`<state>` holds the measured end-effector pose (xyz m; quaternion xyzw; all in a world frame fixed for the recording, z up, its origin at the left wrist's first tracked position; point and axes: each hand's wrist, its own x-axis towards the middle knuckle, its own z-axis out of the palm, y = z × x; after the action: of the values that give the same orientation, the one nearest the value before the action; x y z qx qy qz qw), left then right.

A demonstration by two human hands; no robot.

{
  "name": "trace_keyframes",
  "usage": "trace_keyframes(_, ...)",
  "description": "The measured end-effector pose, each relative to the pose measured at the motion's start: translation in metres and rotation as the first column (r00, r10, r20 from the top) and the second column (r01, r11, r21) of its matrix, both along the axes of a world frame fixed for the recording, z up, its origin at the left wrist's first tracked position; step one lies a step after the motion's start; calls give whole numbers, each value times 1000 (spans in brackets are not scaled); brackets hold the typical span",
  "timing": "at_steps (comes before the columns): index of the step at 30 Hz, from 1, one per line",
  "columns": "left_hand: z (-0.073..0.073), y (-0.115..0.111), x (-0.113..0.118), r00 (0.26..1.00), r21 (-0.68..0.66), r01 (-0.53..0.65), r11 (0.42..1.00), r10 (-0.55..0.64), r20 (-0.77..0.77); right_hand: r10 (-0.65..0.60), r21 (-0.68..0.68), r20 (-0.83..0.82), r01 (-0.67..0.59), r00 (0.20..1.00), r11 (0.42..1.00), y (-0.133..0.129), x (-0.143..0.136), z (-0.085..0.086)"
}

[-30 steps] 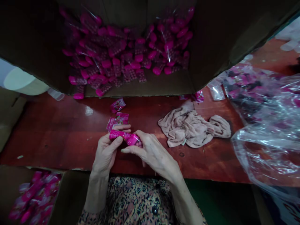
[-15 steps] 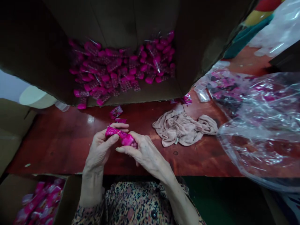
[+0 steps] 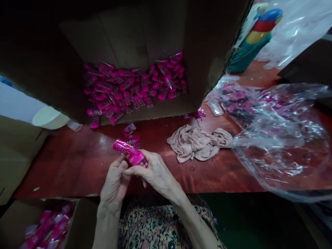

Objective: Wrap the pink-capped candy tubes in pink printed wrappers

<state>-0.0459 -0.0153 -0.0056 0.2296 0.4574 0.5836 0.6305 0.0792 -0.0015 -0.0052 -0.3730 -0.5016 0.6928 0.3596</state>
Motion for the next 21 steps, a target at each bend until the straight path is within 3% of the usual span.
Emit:
trace_keyframes(2,2,-4,5,999,-20,31,999,-31,14,9,-3,13,-9,1000,1000,-3,-3,-2)
trace_keyframes(7,8,-2,7,999,-62,-41,997,40,-28,-34,47,99,30,994,998,-5,-1,-1)
trace_keyframes(12,4,0,4,993,19,-116,993,116,-3,58,-2,-8,-58,998,998,-4,5,2)
trace_keyframes(21,9,-1,8,999,-33,-39,999,39,-12,18,-8,2,-18,1000,1000,-14,-3,5)
